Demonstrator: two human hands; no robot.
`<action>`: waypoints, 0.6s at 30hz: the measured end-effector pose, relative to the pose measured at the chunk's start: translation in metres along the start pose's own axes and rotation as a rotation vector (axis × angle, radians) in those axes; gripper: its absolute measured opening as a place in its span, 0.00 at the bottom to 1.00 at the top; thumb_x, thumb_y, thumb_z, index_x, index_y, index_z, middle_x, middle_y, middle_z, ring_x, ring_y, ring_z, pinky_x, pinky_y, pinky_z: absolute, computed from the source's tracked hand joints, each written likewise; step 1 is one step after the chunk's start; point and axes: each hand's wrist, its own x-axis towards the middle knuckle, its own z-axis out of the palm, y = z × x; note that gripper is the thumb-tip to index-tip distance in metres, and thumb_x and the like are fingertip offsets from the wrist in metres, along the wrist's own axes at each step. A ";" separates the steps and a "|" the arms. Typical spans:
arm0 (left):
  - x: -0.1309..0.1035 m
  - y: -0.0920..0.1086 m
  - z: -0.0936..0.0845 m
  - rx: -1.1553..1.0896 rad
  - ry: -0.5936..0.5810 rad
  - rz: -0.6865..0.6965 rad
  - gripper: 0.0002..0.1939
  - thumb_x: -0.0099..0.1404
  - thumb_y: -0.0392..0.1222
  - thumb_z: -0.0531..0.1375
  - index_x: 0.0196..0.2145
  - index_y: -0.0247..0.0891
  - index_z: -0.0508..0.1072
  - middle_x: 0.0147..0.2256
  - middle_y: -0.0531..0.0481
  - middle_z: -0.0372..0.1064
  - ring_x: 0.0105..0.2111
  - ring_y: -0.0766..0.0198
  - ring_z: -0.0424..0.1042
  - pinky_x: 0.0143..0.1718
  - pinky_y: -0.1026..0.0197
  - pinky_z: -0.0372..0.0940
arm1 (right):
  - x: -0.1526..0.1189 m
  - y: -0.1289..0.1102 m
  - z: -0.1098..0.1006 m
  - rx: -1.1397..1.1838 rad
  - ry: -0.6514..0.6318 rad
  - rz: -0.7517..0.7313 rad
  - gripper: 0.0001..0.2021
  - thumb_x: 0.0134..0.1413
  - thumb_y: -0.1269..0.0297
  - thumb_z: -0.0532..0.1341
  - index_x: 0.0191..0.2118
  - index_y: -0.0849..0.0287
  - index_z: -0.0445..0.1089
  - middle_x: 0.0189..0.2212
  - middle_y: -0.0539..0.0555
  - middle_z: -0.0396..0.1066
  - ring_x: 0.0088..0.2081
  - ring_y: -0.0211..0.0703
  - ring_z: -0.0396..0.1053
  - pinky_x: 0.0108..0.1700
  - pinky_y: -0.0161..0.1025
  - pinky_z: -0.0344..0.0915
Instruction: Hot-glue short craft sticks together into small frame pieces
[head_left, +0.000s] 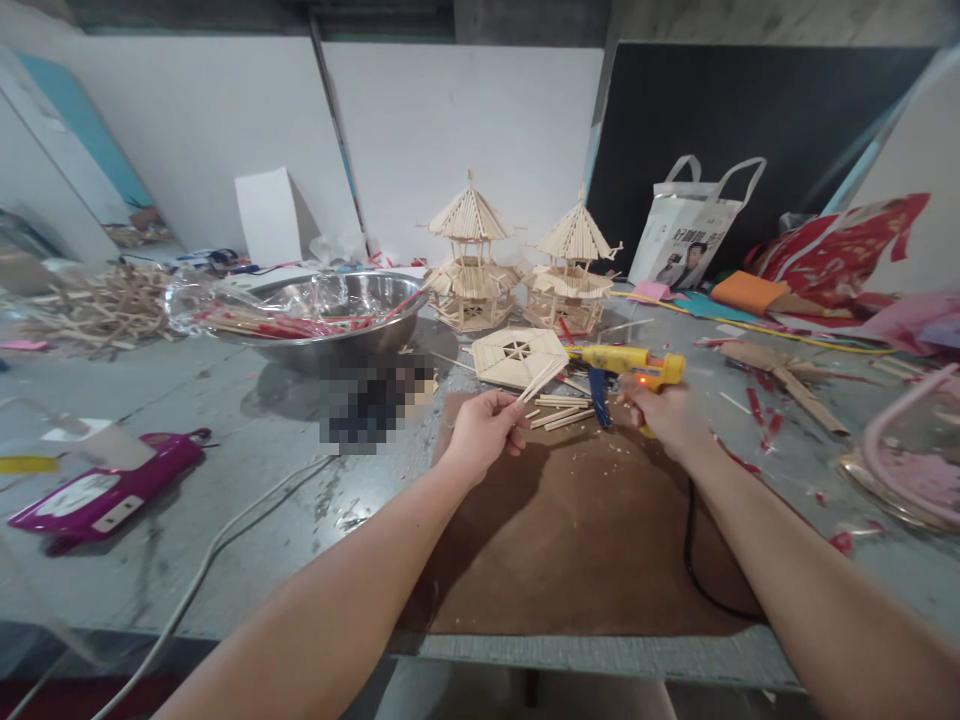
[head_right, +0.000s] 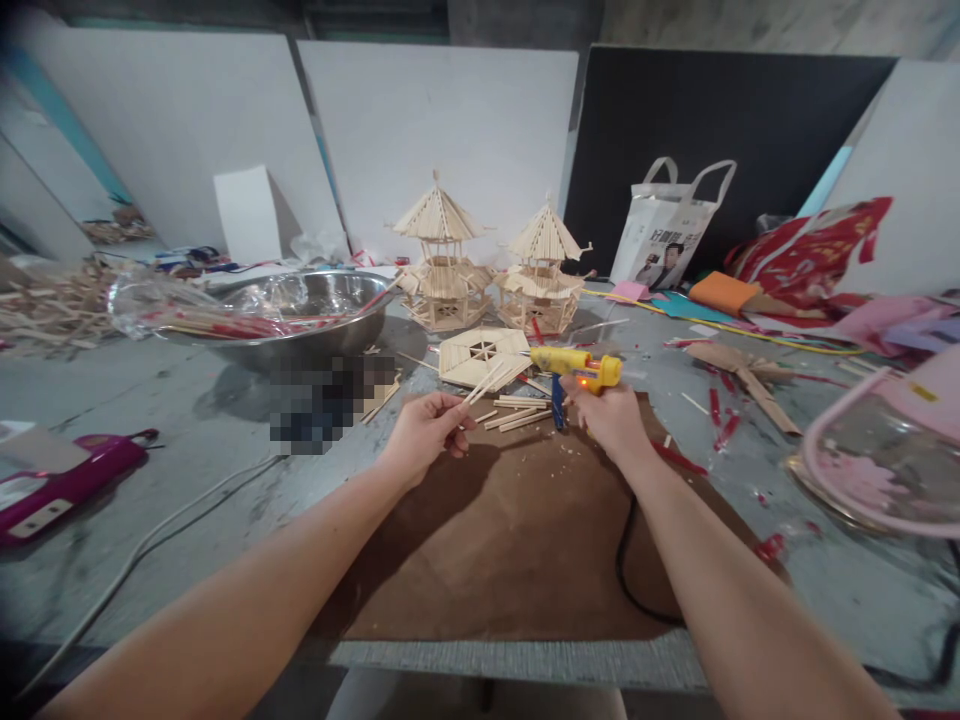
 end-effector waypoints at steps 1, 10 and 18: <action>0.000 0.000 0.000 -0.001 0.000 0.000 0.07 0.51 0.40 0.55 0.26 0.33 0.62 0.19 0.53 0.64 0.12 0.74 0.61 0.11 0.71 0.58 | 0.001 0.001 -0.001 0.031 0.018 0.061 0.18 0.37 0.47 0.55 0.19 0.59 0.63 0.09 0.49 0.60 0.11 0.33 0.55 0.12 0.31 0.51; 0.000 0.001 0.000 0.001 -0.005 0.011 0.07 0.52 0.40 0.54 0.26 0.32 0.62 0.20 0.53 0.65 0.12 0.75 0.60 0.11 0.71 0.58 | 0.016 0.019 -0.012 0.270 -0.003 0.476 0.21 0.35 0.44 0.55 0.26 0.60 0.59 0.11 0.46 0.59 0.11 0.31 0.57 0.11 0.29 0.56; -0.002 0.002 0.001 -0.010 -0.045 -0.017 0.06 0.52 0.39 0.55 0.26 0.32 0.62 0.20 0.52 0.65 0.12 0.75 0.60 0.11 0.70 0.58 | 0.019 0.033 -0.012 -0.090 -0.210 0.504 0.23 0.39 0.43 0.51 0.28 0.61 0.61 0.17 0.54 0.66 0.15 0.37 0.63 0.19 0.36 0.61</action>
